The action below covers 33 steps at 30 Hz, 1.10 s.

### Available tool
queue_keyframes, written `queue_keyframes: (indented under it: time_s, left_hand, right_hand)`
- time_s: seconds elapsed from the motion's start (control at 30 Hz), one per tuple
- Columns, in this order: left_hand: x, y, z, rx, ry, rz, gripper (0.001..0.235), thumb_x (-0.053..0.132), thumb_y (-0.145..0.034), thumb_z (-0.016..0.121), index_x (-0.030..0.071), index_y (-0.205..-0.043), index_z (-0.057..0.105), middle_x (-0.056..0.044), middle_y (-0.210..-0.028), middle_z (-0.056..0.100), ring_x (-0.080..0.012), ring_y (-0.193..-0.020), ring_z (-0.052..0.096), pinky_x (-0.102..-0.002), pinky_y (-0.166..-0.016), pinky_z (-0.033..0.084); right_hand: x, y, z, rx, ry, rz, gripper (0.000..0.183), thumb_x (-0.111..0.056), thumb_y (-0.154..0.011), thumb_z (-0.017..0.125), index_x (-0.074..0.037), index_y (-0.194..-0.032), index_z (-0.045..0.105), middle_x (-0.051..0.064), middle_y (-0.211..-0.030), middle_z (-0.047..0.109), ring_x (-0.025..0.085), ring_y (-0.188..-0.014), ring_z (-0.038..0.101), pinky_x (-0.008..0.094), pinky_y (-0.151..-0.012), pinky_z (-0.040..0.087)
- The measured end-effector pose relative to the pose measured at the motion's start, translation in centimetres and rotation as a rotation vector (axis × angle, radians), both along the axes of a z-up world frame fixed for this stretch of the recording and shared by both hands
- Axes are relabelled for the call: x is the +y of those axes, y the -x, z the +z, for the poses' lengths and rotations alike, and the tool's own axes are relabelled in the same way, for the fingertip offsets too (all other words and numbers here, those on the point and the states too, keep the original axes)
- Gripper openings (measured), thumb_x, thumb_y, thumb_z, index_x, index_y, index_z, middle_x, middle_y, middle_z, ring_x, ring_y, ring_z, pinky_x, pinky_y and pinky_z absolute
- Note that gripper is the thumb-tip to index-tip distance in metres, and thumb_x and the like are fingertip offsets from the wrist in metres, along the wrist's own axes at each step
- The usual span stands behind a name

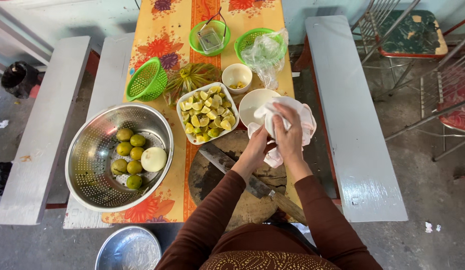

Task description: The person wipes a lime with a cloth, cuts several limes into pieces using a large knife on a wooden board, and then places the lime pieces into a plastic bag, which is subsequently tied and moved aside.

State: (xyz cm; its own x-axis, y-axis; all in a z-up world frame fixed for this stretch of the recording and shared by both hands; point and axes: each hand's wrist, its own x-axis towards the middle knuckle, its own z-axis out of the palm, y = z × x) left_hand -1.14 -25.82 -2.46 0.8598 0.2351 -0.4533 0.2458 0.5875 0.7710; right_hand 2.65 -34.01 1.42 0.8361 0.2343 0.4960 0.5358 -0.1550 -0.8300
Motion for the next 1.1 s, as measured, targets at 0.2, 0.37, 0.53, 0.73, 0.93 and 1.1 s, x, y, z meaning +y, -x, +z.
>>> queue_keyframes:
  time_s: [0.2, 0.37, 0.53, 0.73, 0.93, 1.1]
  left_hand:
    - [-0.4, 2.3, 7.9, -0.120, 0.103, -0.129, 0.081, 0.056, -0.104, 0.039, -0.002, -0.158, 0.021, -0.032, -0.163, 0.015, -0.0461, -0.152, 0.015, -0.058, -0.122, 0.015]
    - [1.9, 0.3, -2.6, -0.166, 0.344, -0.077, 0.071, 0.056, -0.097, 0.063, 0.003, -0.142, 0.050, -0.018, -0.141, 0.049, -0.0329, -0.131, 0.049, -0.047, -0.113, 0.040]
    - [2.7, 2.7, -1.7, -0.215, 0.649, 0.055, 0.061, 0.055, -0.096, 0.066, 0.000, -0.121, 0.064, -0.018, -0.108, 0.065, -0.0328, -0.102, 0.065, -0.046, -0.095, 0.061]
    - [6.0, 8.9, -2.8, -0.178, 0.517, 0.047, 0.043, 0.031, -0.099, 0.070, 0.000, -0.123, 0.051, -0.023, -0.134, 0.058, -0.0434, -0.114, 0.063, -0.052, -0.096, 0.057]
    - [10.5, 20.0, -1.7, -0.062, -0.090, -0.020, 0.077, 0.005, -0.087, 0.078, 0.002, -0.150, 0.035, -0.024, -0.117, 0.062, -0.0352, -0.105, 0.069, -0.045, -0.091, 0.063]
    - [13.8, 24.6, -5.6, 0.071, -0.585, -0.044, 0.078, 0.023, -0.082, 0.089, 0.002, -0.136, 0.036, -0.029, -0.133, 0.048, -0.0489, -0.119, 0.058, -0.055, -0.093, 0.059]
  right_hand:
    - [0.8, -0.9, -2.6, -0.079, 0.117, -0.194, 0.034, -0.038, -0.107, 0.057, -0.009, -0.089, 0.060, 0.009, -0.081, 0.057, 0.031, -0.085, 0.060, 0.040, -0.081, 0.048]
    - [2.5, 0.1, 3.1, 0.348, -0.273, -0.281, 0.043, -0.049, -0.103, 0.059, -0.008, -0.090, 0.063, 0.008, -0.086, 0.063, 0.022, -0.088, 0.057, 0.039, -0.088, 0.046]
    - [3.3, -4.9, 4.9, 0.332, -0.511, -0.330, 0.044, -0.047, -0.100, 0.061, -0.003, -0.107, 0.068, 0.011, -0.106, 0.068, 0.018, -0.102, 0.060, 0.036, -0.102, 0.045]
    - [2.3, -8.4, -2.8, 0.057, 0.068, -0.155, 0.046, -0.033, -0.091, 0.077, -0.007, -0.126, 0.062, 0.019, -0.120, 0.054, 0.042, -0.117, 0.055, 0.049, -0.099, 0.050]
    - [-2.6, 7.1, -6.8, 0.067, 0.765, -0.018, 0.036, -0.035, -0.090, 0.073, -0.015, -0.118, 0.064, 0.011, -0.109, 0.061, 0.038, -0.108, 0.061, 0.056, -0.083, 0.052]
    - [-6.1, 12.6, -9.1, 0.339, 1.196, 0.202, 0.049, -0.054, -0.093, 0.062, -0.020, -0.126, 0.049, 0.011, -0.120, 0.060, 0.036, -0.123, 0.060, 0.052, -0.089, 0.055]
